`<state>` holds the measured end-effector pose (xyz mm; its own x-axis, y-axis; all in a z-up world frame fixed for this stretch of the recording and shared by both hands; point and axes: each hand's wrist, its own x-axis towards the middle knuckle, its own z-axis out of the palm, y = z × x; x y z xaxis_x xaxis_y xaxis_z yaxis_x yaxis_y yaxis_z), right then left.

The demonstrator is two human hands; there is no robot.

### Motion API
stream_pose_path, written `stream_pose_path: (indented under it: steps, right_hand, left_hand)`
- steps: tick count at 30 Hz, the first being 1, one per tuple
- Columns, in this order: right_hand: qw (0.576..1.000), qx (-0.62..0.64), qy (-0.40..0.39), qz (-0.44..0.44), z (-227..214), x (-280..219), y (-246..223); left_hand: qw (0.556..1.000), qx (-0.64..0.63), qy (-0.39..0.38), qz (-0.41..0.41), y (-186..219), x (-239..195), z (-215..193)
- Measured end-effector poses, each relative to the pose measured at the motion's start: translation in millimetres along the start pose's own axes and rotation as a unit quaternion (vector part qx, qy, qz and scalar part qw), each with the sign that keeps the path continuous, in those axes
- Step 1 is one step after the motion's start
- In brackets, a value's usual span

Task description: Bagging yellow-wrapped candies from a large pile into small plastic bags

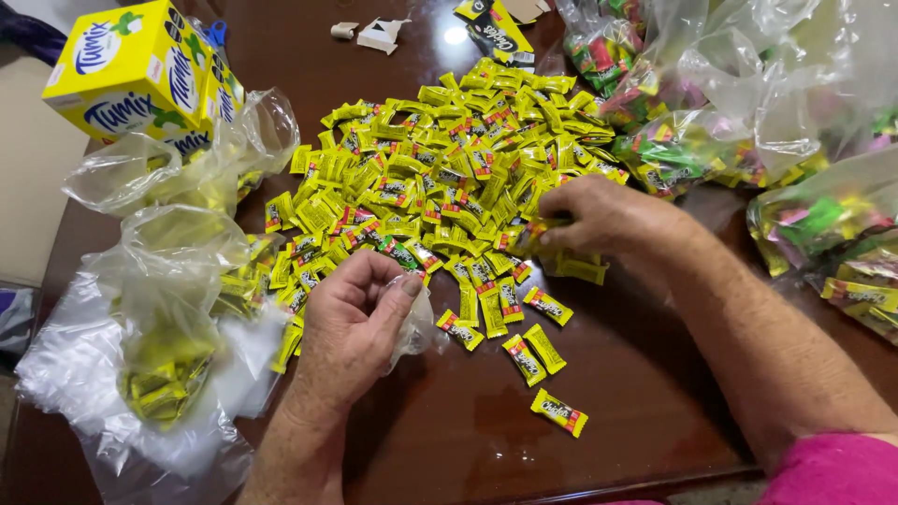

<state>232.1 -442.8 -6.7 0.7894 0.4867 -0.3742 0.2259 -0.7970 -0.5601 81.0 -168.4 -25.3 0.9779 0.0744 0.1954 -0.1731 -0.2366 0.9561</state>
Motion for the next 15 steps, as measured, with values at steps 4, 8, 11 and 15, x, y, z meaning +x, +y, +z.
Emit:
stream_pose_path:
  steps: [4,8,11,15]
  right_hand:
    - [0.957,0.282,-0.006,-0.066,4.4,19.6,47.6]
    - [0.871,0.474,0.003,-0.132,10.1,20.5,46.8]
    - [0.819,0.555,-0.001,-0.146,8.0,12.7,37.3]
    - [0.803,0.569,-0.024,-0.177,7.3,13.5,33.0]
  left_hand:
    - [1.0,-0.023,-0.005,-0.005,-4.4,1.4,-2.5]
    - [0.997,-0.066,-0.014,-0.038,-1.5,1.0,-0.6]
    - [0.996,-0.07,-0.012,-0.053,-3.7,0.7,-0.8]
    - [0.994,-0.083,-0.004,-0.072,-4.2,1.2,-1.0]
